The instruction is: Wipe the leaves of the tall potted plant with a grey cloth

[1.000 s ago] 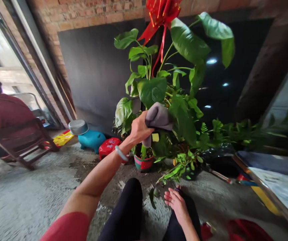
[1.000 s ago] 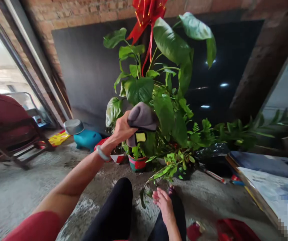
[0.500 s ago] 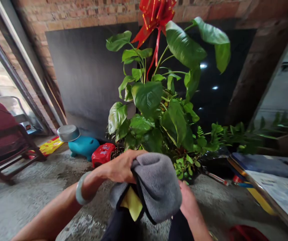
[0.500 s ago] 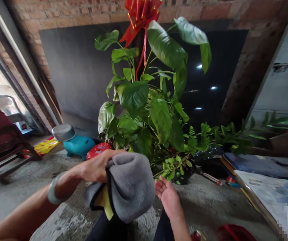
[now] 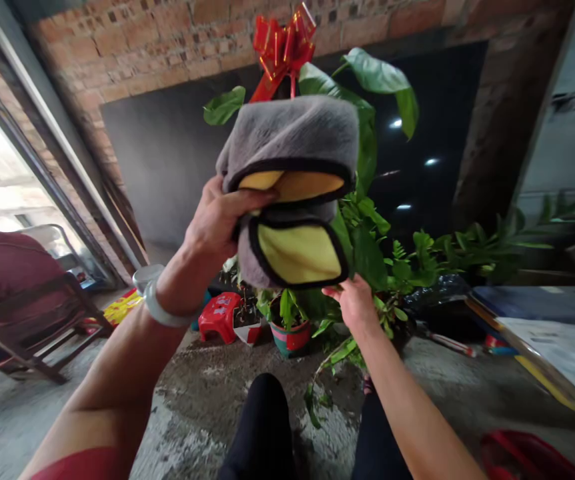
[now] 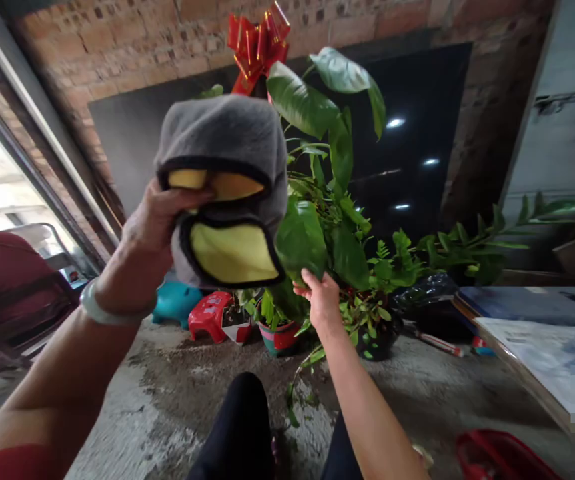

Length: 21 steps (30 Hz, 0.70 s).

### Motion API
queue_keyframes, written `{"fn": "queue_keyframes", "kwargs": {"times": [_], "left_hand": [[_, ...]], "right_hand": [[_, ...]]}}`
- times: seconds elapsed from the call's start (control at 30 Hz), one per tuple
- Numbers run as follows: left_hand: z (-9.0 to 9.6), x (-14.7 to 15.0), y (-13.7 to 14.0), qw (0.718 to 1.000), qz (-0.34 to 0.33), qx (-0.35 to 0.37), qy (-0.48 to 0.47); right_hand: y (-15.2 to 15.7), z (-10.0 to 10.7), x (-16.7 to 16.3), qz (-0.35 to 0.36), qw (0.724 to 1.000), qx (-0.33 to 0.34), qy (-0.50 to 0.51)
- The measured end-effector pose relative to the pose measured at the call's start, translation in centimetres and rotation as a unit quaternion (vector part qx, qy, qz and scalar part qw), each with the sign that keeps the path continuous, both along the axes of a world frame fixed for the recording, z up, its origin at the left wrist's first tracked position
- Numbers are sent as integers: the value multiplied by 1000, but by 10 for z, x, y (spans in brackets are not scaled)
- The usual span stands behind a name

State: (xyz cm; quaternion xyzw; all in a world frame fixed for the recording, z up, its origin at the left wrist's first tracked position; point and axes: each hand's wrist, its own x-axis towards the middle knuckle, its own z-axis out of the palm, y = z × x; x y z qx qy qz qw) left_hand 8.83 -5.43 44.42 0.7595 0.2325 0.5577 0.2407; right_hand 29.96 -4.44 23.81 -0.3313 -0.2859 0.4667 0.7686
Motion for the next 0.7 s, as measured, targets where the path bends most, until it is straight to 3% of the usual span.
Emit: {"fn": "queue_keyframes", "kwargs": {"times": [0.07,0.13,0.23,0.3,0.33,0.4,0.47,0.53,0.6,0.7], "left_hand": [[3,19,17,999,-42,20,-16],[-12,33,36,998,-15,19,57],[-51,32,50,962,29,-80,261],[-62,20,46,932,-18,-138,335],[-59,15,42,928,-49,-152,336],[-39,9,33,947,-89,-138,277],[-11,13,32,980,-72,-72,168],[5,23,41,998,-22,10,64],[-2,34,53,999,22,37,26],[-43,32,58,983,-4,-44,178]], "right_hand": [[-7,-14,-13,-18,999,-16,-30],[-13,-26,-22,-9,999,-27,-40],[-18,-34,-23,1,998,-32,-46],[-18,-35,-19,-2,998,-31,-50],[-18,-35,-16,-7,998,-31,-52],[-18,-33,-14,-19,998,-33,-56],[-19,-31,-17,-26,997,-38,-62],[-21,-31,-23,-26,996,-42,-69],[-23,-32,-29,-22,996,-47,-76],[-26,-34,-26,-20,995,-50,-80]]}}
